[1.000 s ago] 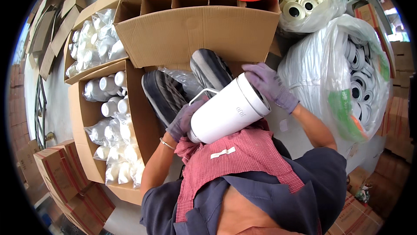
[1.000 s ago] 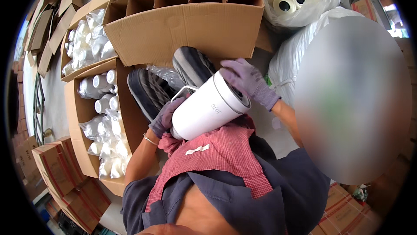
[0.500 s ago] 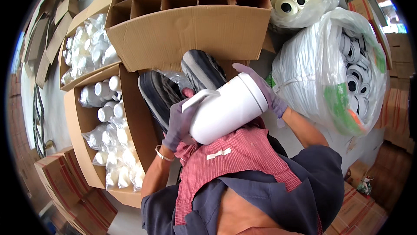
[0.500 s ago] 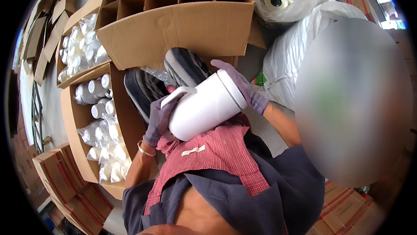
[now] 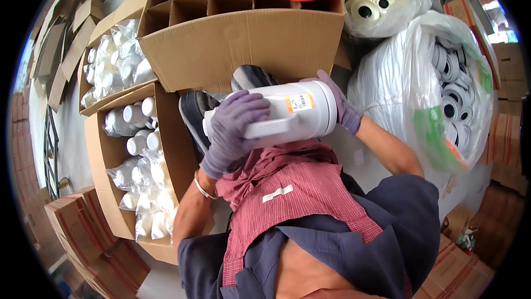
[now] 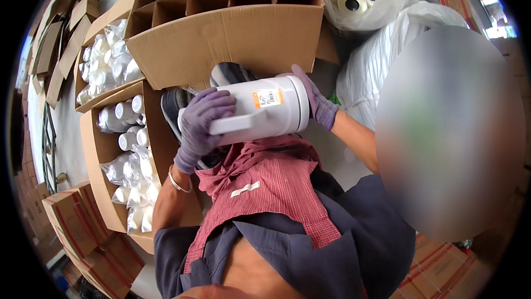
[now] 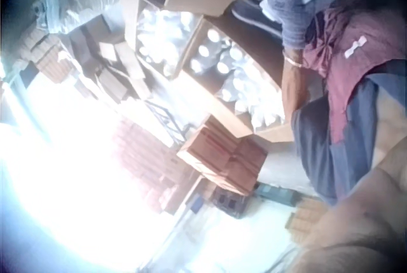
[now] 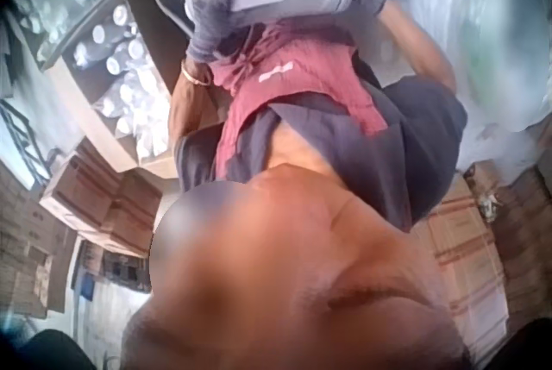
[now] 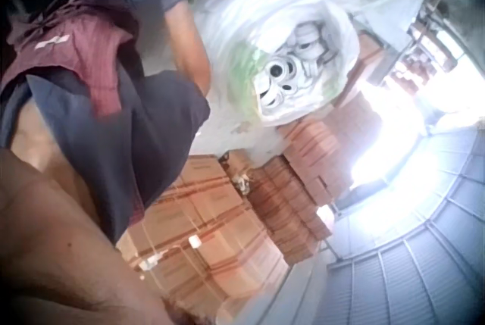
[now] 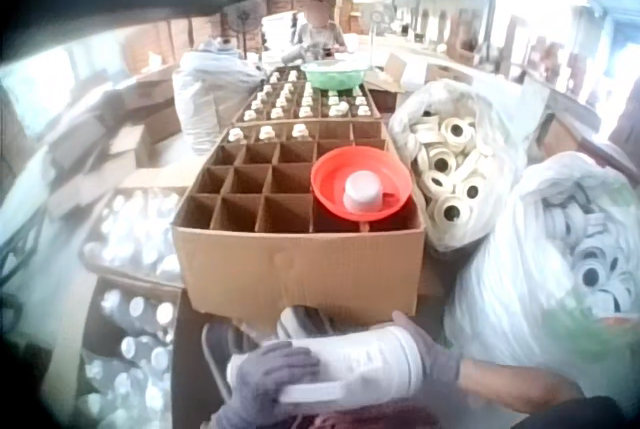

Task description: The person places a cap onto a large white plastic bottle, puts the bottle into a plastic bag, and then places the bagged bottle into a cardboard box with other bottles.

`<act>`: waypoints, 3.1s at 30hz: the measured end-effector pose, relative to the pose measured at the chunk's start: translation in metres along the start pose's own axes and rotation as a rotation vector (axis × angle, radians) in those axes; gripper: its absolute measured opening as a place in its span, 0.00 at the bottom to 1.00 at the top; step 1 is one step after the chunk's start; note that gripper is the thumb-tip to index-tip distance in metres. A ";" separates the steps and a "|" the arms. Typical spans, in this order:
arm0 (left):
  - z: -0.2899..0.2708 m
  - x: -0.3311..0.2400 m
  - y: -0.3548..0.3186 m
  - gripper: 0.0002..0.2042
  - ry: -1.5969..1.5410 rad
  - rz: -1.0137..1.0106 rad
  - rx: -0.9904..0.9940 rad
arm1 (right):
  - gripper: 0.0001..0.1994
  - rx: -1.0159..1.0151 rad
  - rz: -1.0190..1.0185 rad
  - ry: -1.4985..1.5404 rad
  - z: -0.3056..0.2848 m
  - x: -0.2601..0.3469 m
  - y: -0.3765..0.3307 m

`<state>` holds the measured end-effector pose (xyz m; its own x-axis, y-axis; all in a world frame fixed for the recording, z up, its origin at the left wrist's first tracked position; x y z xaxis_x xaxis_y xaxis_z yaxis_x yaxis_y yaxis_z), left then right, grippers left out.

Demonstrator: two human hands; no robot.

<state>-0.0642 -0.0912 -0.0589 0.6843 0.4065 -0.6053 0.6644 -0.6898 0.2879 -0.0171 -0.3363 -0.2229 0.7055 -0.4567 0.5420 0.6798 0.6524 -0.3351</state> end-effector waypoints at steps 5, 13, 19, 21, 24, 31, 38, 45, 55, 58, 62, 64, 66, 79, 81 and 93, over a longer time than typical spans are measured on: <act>0.029 0.059 -0.031 0.10 -1.157 -0.777 -0.187 | 0.29 0.118 -0.102 -0.538 -0.005 0.026 0.006; 0.014 0.049 -0.022 0.13 -0.536 -0.345 -0.168 | 0.23 -0.042 -0.107 -0.575 0.032 0.041 0.000; 0.014 0.056 -0.040 0.13 -0.723 -0.582 -0.148 | 0.31 0.473 -0.570 -1.233 0.161 0.086 -0.019; 0.000 0.037 -0.016 0.13 -0.438 -0.360 -0.306 | 0.27 0.217 -0.115 -0.215 0.072 0.050 0.010; -0.005 0.000 0.007 0.14 0.072 -0.029 -0.076 | 0.25 0.007 -0.060 0.251 0.033 0.016 0.020; 0.026 0.057 -0.049 0.15 -0.947 -0.561 -0.141 | 0.34 0.373 -0.434 -1.267 0.167 0.096 -0.018; 0.002 0.033 -0.018 0.17 -0.337 -0.293 -0.339 | 0.25 0.223 -0.188 -0.461 0.059 0.055 0.027; 0.007 0.060 -0.053 0.14 -0.691 -0.663 -0.428 | 0.24 0.149 -0.343 -1.196 0.109 0.091 0.031; -0.021 0.074 -0.047 0.17 -0.754 -0.346 -0.709 | 0.31 -0.278 -0.511 -2.228 0.081 0.271 0.130; -0.024 0.069 -0.035 0.20 -0.721 -0.344 -0.887 | 0.32 -0.178 -0.415 -2.067 0.102 0.277 0.146; -0.049 0.059 0.001 0.22 -0.472 -0.214 -0.889 | 0.36 -0.041 -1.085 -2.004 0.194 0.234 0.043; -0.057 0.076 0.006 0.23 -0.370 -0.183 -0.809 | 0.36 0.108 -1.157 -1.867 0.224 0.179 0.003; -0.050 0.072 0.028 0.26 -0.585 -0.168 -0.906 | 0.34 0.220 -1.242 -2.000 0.235 0.140 -0.013; -0.024 0.055 0.038 0.24 -0.674 -0.168 -0.877 | 0.37 -0.204 -1.167 -2.149 0.206 0.076 0.018; -0.022 0.053 0.042 0.24 -0.728 -0.183 -0.931 | 0.36 -0.266 -1.169 -2.113 0.213 0.072 0.023; -0.030 0.072 0.034 0.26 -0.627 -0.167 -1.019 | 0.51 0.585 -0.001 0.034 0.158 0.037 0.076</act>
<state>0.0163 -0.0674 -0.0701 0.4904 -0.1106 -0.8645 0.8561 0.2470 0.4540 0.0287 -0.2080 -0.1069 0.7175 -0.4702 0.5139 0.4636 0.8730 0.1514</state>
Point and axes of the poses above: each hand's wrist, its own y-axis towards the middle knuckle, its own z-axis out of the palm, x = y × z, the point moved 5 cm from there along y, towards the middle knuckle, and after that the axes turned 15 degrees about x, right-handed, at the moved point
